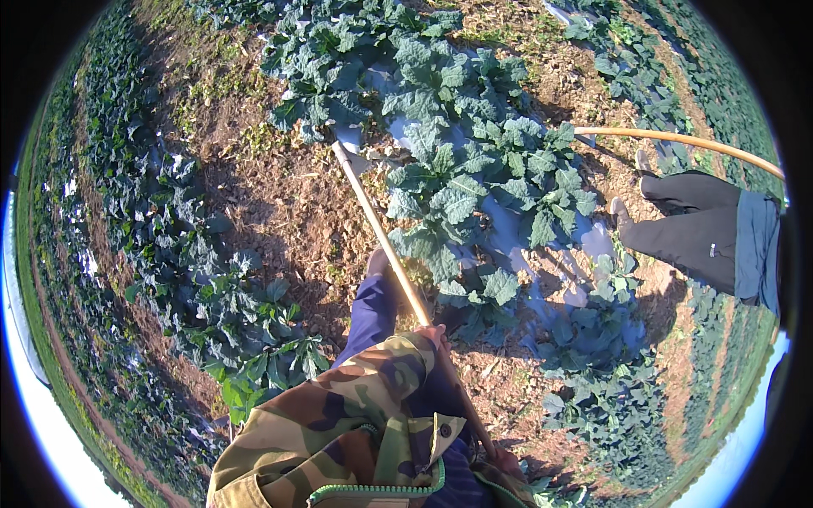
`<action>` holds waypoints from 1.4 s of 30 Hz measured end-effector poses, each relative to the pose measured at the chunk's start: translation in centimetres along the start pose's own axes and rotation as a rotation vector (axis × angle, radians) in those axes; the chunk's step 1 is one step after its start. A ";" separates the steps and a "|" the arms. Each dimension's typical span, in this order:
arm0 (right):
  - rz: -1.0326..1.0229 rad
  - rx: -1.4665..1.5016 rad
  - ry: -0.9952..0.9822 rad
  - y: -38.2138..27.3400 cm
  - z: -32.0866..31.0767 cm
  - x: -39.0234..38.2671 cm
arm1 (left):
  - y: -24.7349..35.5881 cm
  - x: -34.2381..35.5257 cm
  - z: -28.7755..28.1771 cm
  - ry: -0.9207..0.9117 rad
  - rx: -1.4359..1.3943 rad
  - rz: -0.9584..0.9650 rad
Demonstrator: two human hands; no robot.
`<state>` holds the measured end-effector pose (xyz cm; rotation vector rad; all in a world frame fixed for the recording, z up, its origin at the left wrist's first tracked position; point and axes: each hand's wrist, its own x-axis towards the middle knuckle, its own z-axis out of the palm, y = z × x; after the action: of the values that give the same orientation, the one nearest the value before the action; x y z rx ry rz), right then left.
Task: The person uses a long-handled hoe to loosen soil and remove weeds between rows of leafy green crops. The person walks forward along the row, repeatedly striking the ground with the hoe while two other workers perform the same task in adjacent rows.
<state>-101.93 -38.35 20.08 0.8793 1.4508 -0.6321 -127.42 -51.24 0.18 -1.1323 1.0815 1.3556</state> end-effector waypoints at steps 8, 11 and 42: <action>-0.075 0.173 0.099 -6.1 -2.8 -1.0 | 5.7 0.2 3.6 0.032 0.039 0.137; -0.103 0.175 0.075 -5.2 -3.0 -1.1 | 4.9 0.1 3.8 0.027 0.051 0.107; 0.026 -0.015 0.081 -3.9 -0.9 0.0 | 3.2 0.1 3.0 -0.069 0.063 0.002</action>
<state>-105.66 -39.80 19.71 0.9198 1.5121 -0.5713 -130.84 -48.52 0.66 -1.0316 1.0685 1.3428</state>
